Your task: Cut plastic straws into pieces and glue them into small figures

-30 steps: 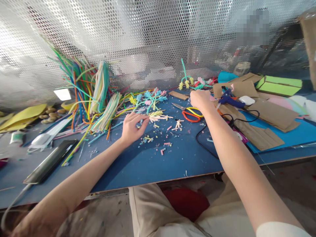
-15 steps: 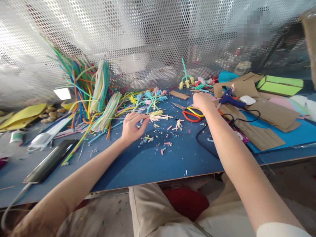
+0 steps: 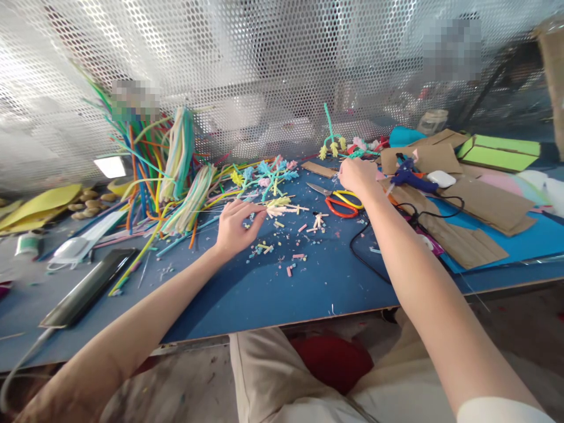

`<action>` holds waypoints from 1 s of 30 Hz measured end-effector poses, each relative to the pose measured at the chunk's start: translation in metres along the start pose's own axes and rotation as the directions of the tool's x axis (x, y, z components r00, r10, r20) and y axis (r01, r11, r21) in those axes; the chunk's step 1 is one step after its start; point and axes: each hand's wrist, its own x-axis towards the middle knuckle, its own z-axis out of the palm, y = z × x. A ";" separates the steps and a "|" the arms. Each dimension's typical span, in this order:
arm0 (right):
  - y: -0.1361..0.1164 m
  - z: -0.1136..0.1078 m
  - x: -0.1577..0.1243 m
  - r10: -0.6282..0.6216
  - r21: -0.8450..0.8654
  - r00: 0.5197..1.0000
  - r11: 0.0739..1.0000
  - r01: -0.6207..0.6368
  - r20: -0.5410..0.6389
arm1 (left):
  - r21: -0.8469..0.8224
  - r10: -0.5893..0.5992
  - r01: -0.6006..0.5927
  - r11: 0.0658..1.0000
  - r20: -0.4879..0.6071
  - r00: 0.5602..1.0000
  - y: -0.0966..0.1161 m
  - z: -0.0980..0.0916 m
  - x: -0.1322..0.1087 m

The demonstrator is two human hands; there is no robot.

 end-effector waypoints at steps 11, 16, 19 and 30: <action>-0.045 0.006 -0.010 -0.235 0.623 0.962 0.734 0.270 -0.141 | 0.010 -0.005 0.005 1.000 0.003 1.000 -0.001 0.000 0.000; -0.063 0.008 -0.017 -0.388 0.539 0.909 0.738 0.407 -0.154 | 0.021 -0.006 0.006 1.000 -0.004 1.000 -0.001 0.000 -0.001; -0.052 0.000 -0.019 -0.379 0.216 0.924 0.899 0.381 -0.052 | 0.024 -0.002 0.002 1.000 -0.007 1.000 0.000 -0.001 -0.001; -0.017 -0.006 -0.010 0.012 -0.098 0.860 0.994 0.043 0.510 | 0.044 -0.065 0.064 0.997 0.023 0.998 -0.002 0.000 -0.001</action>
